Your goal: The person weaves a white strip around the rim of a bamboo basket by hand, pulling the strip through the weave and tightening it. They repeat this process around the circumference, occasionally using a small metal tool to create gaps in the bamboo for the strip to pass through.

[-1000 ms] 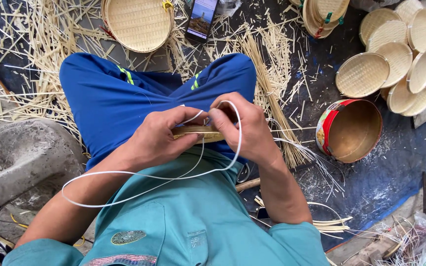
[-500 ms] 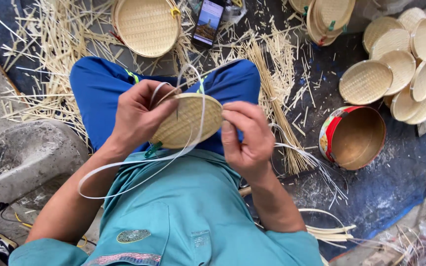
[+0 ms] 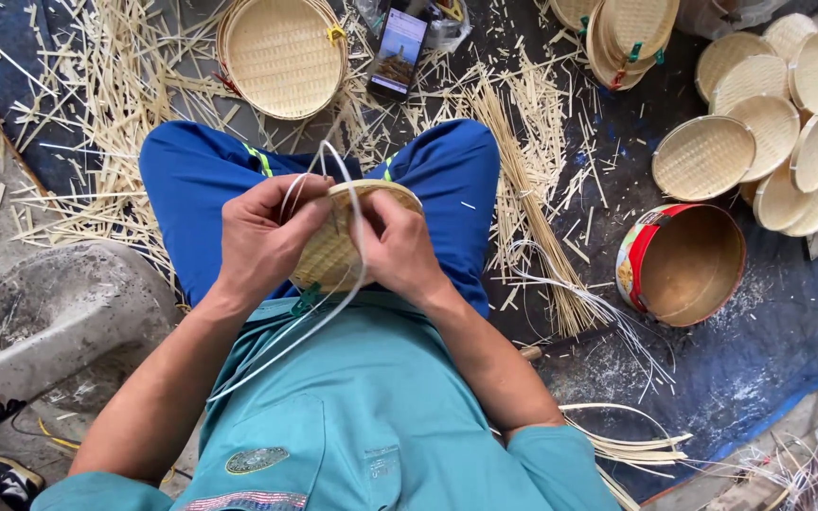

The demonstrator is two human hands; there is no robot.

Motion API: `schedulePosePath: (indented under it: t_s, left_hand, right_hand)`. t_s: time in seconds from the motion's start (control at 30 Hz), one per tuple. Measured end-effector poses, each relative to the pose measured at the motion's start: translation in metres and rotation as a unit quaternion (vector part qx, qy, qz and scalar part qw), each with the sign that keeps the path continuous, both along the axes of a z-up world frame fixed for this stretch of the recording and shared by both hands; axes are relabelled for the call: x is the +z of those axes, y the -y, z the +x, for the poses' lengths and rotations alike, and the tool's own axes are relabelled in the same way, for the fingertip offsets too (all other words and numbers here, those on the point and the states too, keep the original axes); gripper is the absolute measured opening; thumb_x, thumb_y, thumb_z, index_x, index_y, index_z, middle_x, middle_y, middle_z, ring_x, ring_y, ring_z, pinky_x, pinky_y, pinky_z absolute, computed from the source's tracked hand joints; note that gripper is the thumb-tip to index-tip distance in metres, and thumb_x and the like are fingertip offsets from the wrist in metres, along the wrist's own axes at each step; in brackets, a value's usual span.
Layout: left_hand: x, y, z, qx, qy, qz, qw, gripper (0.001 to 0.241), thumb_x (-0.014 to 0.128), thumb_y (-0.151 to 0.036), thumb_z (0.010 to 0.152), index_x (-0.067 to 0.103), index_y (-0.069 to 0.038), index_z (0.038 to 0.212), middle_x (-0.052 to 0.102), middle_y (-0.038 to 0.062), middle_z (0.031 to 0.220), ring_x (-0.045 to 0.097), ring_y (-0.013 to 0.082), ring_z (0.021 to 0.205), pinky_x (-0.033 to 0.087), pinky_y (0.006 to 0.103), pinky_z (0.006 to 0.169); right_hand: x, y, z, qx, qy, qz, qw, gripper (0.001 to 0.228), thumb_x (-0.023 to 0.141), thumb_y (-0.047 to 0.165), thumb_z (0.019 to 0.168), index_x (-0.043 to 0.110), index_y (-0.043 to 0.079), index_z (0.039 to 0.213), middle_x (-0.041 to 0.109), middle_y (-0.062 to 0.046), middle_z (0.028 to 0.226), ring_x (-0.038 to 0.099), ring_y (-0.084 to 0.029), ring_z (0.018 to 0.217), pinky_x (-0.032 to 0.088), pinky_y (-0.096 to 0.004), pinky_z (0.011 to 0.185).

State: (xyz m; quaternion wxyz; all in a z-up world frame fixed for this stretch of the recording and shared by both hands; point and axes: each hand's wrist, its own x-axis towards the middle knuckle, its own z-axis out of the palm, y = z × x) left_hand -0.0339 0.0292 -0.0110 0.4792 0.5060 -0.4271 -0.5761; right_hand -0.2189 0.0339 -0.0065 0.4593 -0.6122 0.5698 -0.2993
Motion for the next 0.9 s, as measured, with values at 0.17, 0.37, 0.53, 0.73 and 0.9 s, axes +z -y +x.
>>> schedulePosePath:
  t_s: [0.17, 0.37, 0.53, 0.73, 0.9]
  left_hand:
    - [0.001, 0.000, -0.001, 0.006, 0.004, -0.006, 1.000, 0.019, 0.074, -0.001, 0.096, 0.073, 0.000, 0.115, 0.076, 0.003, 0.105, 0.069, 0.0050, 0.094, 0.058, 0.0214, 0.086]
    - [0.006, -0.001, -0.003, -0.007, 0.032, -0.068, 0.997, 0.017, 0.074, 0.000, 0.096, 0.072, 0.000, 0.113, 0.074, 0.004, 0.112, 0.067, 0.0059, 0.098, 0.057, 0.0221, 0.088]
    - [0.004, -0.001, 0.002, 0.009, 0.023, -0.040, 0.999, 0.016, 0.074, -0.002, 0.098, 0.073, 0.000, 0.114, 0.075, 0.003, 0.108, 0.066, 0.0042, 0.094, 0.057, 0.0210, 0.084]
    - [0.013, 0.005, -0.001, 0.014, -0.011, -0.007, 1.000, 0.016, 0.072, -0.003, 0.098, 0.073, 0.001, 0.114, 0.075, 0.001, 0.101, 0.067, 0.0035, 0.090, 0.057, 0.0200, 0.081]
    - [0.008, 0.003, -0.006, 0.022, -0.008, 0.005, 1.000, 0.019, 0.074, -0.004, 0.096, 0.072, 0.001, 0.114, 0.076, 0.001, 0.101, 0.068, 0.0034, 0.089, 0.057, 0.0199, 0.080]
  right_hand:
    - [0.002, 0.000, 0.002, -0.008, -0.098, -0.098, 0.990, 0.013, 0.069, 0.015, 0.091, 0.068, 0.004, 0.097, 0.071, -0.014, 0.088, 0.070, -0.032, 0.079, 0.054, -0.043, 0.072]
    - [-0.006, -0.002, -0.003, 0.002, -0.158, -0.073, 0.985, 0.017, 0.073, 0.020, 0.090, 0.067, 0.004, 0.089, 0.071, -0.013, 0.086, 0.070, -0.031, 0.079, 0.054, -0.042, 0.073]
    - [0.012, 0.000, -0.015, 0.109, 0.178, 0.000, 0.978, 0.009, 0.066, 0.006, 0.095, 0.069, 0.001, 0.102, 0.066, -0.013, 0.099, 0.064, -0.024, 0.089, 0.053, -0.034, 0.079]
    - [0.010, 0.009, 0.005, 0.037, 0.020, -0.097, 0.994, 0.012, 0.072, 0.009, 0.091, 0.070, 0.001, 0.099, 0.071, -0.012, 0.091, 0.070, -0.021, 0.080, 0.055, -0.033, 0.071]
    - [0.001, 0.009, 0.009, 0.015, -0.006, -0.102, 0.995, 0.011, 0.073, 0.011, 0.092, 0.069, 0.000, 0.092, 0.071, -0.013, 0.083, 0.069, -0.022, 0.073, 0.054, -0.035, 0.067]
